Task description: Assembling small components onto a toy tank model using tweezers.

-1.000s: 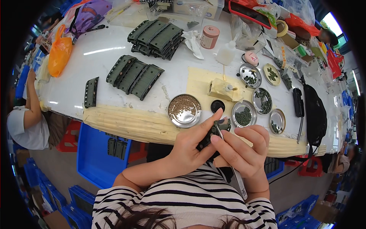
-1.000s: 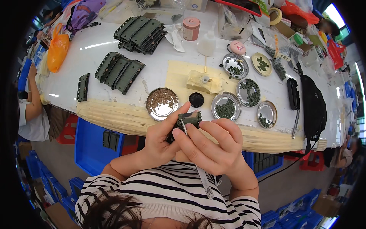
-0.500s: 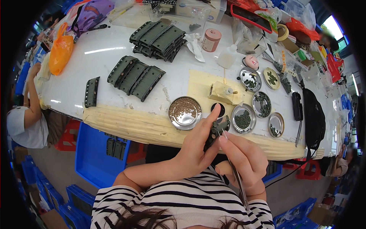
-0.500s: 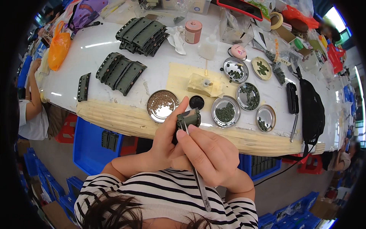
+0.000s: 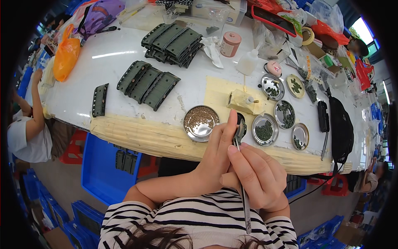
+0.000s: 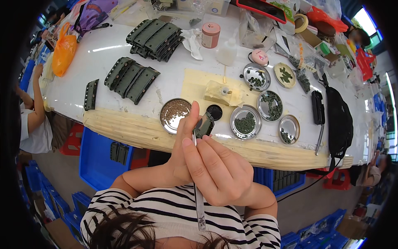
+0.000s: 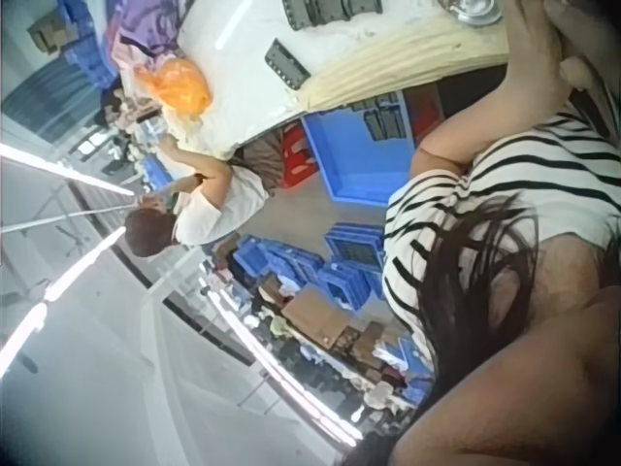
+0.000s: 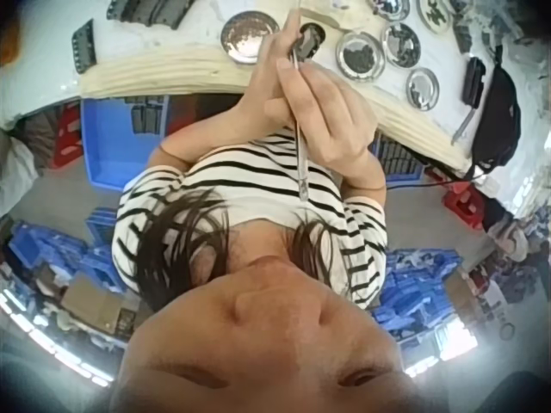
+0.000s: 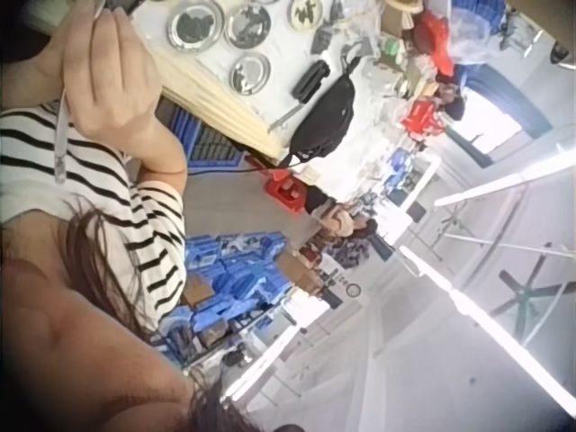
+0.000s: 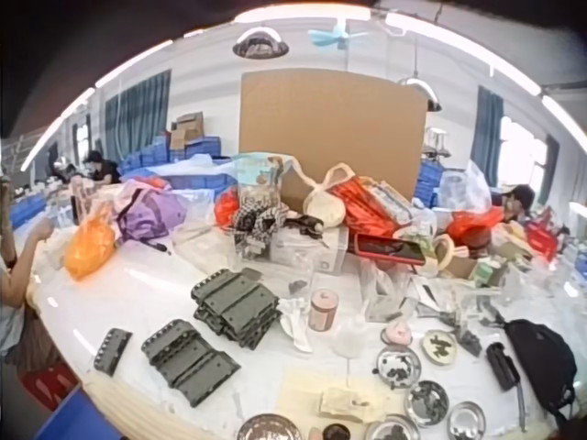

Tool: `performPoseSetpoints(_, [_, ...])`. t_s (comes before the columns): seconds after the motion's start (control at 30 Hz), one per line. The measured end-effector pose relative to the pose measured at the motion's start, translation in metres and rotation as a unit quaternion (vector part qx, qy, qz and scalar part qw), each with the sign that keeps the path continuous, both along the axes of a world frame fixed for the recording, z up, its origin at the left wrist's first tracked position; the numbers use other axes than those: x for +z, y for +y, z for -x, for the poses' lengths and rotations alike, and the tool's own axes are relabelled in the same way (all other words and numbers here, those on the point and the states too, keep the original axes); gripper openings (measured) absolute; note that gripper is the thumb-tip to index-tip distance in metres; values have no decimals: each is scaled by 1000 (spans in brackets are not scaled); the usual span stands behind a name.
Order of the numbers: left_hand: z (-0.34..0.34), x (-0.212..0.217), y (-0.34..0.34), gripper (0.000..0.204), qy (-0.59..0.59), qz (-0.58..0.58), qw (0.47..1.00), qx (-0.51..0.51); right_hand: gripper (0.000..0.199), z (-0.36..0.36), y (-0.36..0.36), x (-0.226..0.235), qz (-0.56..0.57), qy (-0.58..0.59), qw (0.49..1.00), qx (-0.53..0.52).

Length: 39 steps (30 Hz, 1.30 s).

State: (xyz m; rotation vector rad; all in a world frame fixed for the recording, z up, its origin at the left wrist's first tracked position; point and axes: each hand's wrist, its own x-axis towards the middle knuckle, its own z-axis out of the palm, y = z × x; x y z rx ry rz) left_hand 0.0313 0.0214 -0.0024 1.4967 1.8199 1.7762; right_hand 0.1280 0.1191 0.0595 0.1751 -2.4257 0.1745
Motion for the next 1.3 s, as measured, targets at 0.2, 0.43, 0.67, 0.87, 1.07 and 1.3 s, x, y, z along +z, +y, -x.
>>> performPoseSetpoints(0.2, [1, -4, 0, 88, 27, 1, 1000, 7, 44, -2, 0, 4, 20, -32, 999, 12])
performPoseSetpoints(0.43, [1, -5, -1, 79, -24, 1, 1000, -9, 43, 0, 1, 2, 45, -15, 999, 13])
performPoseSetpoints(0.67, [22, -6, -11, 38, -213, 29, 972, -97, 31, -15, 18, 7, 264, 96, 959, 29])
performPoseSetpoints(0.87, [38, 2, -19, 37, -425, 5, 886, -183, 14, 1, 45, -12, 366, 95, 917, -126])
performPoseSetpoints(1.07, [42, -3, -19, 34, -562, -19, 796, -222, 19, 34, 70, -29, 187, 45, 961, -196])
performPoseSetpoints(1.3, [40, -10, -14, 38, -696, -48, 669, -258, 17, 47, 72, -37, 170, 52, 966, -186])
